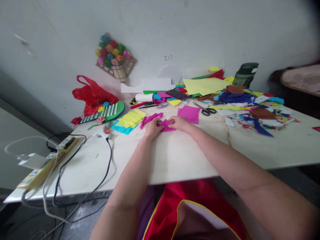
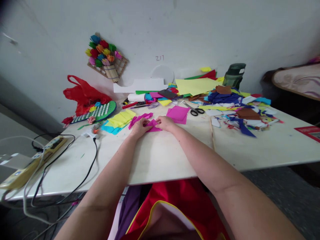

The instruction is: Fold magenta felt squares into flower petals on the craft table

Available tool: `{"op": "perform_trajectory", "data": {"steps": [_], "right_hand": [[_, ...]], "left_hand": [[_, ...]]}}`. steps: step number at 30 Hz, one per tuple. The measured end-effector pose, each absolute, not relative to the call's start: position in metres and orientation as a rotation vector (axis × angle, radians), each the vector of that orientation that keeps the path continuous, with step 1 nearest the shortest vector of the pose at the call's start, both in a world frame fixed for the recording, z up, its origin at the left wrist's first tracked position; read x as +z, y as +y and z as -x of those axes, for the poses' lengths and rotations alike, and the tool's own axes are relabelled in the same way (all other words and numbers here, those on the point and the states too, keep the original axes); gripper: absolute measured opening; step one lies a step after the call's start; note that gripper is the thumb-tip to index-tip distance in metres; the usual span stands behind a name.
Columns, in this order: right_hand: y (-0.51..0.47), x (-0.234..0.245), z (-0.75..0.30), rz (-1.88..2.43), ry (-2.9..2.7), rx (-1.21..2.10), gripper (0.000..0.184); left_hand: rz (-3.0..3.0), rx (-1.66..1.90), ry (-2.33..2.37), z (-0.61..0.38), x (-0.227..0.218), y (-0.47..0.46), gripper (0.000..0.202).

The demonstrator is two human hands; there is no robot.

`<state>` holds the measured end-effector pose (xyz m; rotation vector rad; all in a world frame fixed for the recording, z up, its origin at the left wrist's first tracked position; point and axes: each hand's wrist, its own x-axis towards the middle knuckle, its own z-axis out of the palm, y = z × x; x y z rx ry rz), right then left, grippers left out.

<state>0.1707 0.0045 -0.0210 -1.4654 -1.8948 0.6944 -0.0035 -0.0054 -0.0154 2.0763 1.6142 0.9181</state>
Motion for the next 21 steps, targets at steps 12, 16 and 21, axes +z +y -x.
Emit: {"op": "perform_trajectory", "data": {"steps": [12, 16, 21], "right_hand": [[0.0019, -0.0193, -0.1711, 1.454, -2.054, 0.400, 0.008], [0.0018, -0.0198, -0.1707, 1.438, -1.988, 0.507, 0.011], [0.0016, -0.0197, -0.1703, 1.449, -1.881, 0.594, 0.012]], "left_hand": [[-2.109, 0.896, 1.667, 0.0038, -0.0150, -0.0033, 0.018], [-2.112, 0.890, 1.686, 0.0039, -0.0146, -0.0027, 0.019], [-2.125, 0.875, 1.688, 0.0043, -0.0130, -0.0035, 0.019]]}}
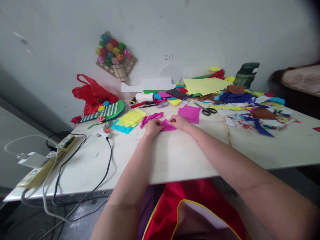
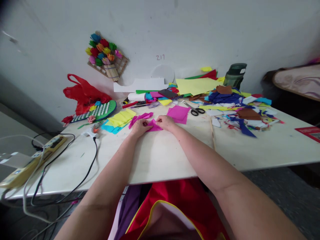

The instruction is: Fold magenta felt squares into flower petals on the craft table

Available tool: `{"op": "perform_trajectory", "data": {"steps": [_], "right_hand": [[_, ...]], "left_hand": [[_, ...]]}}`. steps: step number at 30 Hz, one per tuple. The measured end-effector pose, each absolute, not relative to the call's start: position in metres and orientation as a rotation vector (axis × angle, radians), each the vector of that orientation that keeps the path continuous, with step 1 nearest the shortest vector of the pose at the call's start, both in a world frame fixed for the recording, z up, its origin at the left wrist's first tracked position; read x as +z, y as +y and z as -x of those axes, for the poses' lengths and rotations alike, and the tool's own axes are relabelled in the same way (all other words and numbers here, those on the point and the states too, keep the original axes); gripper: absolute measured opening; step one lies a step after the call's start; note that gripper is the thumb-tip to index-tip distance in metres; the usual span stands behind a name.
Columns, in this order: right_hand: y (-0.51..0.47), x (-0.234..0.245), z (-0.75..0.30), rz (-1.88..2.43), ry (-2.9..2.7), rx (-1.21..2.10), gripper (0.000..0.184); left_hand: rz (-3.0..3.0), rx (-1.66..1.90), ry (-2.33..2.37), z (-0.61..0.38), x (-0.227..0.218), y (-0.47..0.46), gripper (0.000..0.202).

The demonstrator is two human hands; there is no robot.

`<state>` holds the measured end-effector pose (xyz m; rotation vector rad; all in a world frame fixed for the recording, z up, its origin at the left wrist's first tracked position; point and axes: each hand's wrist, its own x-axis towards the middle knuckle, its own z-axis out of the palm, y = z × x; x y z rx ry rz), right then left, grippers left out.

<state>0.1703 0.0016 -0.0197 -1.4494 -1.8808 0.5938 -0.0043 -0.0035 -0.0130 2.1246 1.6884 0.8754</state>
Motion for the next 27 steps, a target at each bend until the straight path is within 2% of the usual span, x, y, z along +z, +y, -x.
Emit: {"op": "perform_trajectory", "data": {"steps": [8, 27], "right_hand": [[-0.0005, -0.0191, -0.1692, 1.369, -1.952, 0.499, 0.005], [0.0051, -0.0243, -0.1710, 1.121, -2.194, 0.296, 0.011]], "left_hand": [[-2.109, 0.873, 1.673, 0.0046, -0.0134, -0.0027, 0.022], [-2.105, 0.874, 1.569, 0.0094, -0.0120, -0.0043, 0.012]]}}
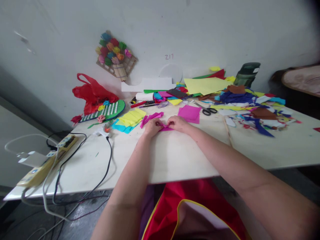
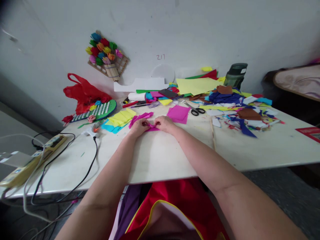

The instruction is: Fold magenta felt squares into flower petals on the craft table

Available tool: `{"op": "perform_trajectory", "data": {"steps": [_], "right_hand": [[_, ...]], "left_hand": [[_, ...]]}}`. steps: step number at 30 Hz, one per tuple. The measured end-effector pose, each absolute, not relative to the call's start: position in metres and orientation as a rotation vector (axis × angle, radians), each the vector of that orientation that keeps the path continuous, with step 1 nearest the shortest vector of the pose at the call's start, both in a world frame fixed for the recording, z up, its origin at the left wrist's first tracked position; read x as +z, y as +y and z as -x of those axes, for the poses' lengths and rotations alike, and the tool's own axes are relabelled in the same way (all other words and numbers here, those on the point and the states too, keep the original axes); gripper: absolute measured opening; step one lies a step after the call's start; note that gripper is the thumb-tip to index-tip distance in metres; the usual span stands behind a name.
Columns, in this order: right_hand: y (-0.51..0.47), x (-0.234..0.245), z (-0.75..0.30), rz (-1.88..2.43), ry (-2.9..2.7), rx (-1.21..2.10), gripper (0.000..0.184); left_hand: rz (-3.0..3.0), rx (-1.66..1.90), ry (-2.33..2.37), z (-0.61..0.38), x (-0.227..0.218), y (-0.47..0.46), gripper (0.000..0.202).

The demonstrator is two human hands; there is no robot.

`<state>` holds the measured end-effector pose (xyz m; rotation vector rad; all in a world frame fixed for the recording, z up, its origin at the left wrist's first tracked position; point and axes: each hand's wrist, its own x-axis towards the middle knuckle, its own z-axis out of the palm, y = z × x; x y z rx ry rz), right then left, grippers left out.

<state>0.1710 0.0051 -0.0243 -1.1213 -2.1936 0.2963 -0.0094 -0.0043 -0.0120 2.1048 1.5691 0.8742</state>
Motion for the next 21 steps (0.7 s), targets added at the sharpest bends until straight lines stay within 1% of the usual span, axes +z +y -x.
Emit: {"op": "perform_trajectory", "data": {"steps": [7, 11, 13, 17, 21], "right_hand": [[0.001, -0.019, -0.172, 1.106, -2.327, 0.201, 0.016], [-0.004, -0.015, -0.172, 1.061, -2.397, 0.073, 0.018], [-0.006, -0.014, -0.172, 1.067, -2.432, 0.013, 0.019], [-0.009, -0.010, -0.171, 1.109, -2.500, -0.046, 0.021], [-0.012, -0.008, -0.170, 1.115, -2.516, -0.069, 0.022]], "left_hand": [[-2.066, 0.862, 1.436, 0.021, -0.019, 0.003, 0.015], [-2.065, 0.860, 1.321, 0.024, -0.012, -0.001, 0.010], [-2.073, 0.825, 1.277, 0.025, -0.006, -0.005, 0.012], [-1.904, 0.832, 1.421, 0.027, 0.003, -0.011, 0.026], [-1.850, 0.872, 1.549, 0.029, 0.007, -0.015, 0.023]]}}
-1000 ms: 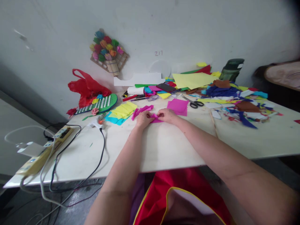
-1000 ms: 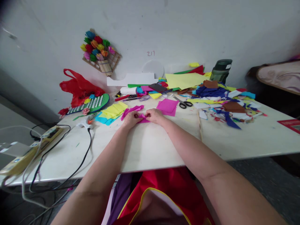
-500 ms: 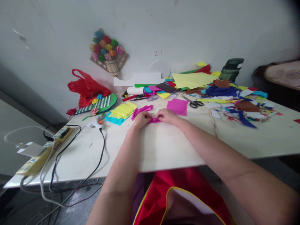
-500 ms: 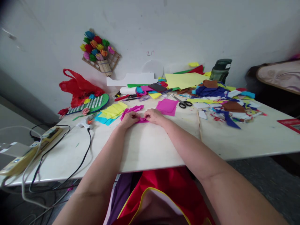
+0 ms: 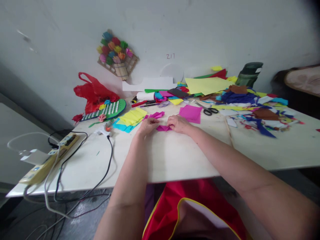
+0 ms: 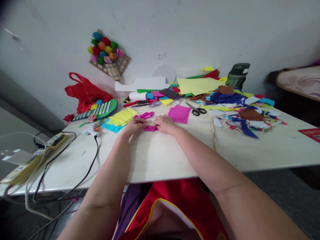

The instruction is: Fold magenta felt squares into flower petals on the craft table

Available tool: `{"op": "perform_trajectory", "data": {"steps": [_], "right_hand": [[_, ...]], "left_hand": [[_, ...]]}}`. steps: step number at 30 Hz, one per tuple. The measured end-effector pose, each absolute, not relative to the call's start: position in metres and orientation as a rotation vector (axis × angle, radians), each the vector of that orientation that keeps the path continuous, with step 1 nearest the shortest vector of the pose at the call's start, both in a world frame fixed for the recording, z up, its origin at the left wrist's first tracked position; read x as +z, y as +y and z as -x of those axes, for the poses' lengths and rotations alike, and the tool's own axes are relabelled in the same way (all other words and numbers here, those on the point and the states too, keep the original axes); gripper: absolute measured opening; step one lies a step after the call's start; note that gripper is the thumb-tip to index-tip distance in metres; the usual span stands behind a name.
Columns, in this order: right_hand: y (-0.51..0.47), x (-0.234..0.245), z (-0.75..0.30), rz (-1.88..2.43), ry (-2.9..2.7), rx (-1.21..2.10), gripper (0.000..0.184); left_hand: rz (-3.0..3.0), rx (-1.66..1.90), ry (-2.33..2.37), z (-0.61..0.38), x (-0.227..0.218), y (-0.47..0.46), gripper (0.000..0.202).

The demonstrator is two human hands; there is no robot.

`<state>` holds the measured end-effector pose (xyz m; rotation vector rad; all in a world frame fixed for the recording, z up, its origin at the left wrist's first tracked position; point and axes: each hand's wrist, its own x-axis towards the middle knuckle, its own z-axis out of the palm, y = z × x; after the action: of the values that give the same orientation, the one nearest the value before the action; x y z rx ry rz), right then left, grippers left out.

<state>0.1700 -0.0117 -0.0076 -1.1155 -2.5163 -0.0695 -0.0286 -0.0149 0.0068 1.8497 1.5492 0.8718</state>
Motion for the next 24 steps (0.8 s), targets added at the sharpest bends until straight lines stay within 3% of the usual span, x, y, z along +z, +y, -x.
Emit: {"op": "perform_trajectory", "data": {"steps": [24], "right_hand": [[-0.013, -0.007, -0.169, 0.994, -2.563, -0.084, 0.020]], "left_hand": [[-2.104, 0.843, 1.525, 0.034, -0.005, -0.007, 0.009]]}}
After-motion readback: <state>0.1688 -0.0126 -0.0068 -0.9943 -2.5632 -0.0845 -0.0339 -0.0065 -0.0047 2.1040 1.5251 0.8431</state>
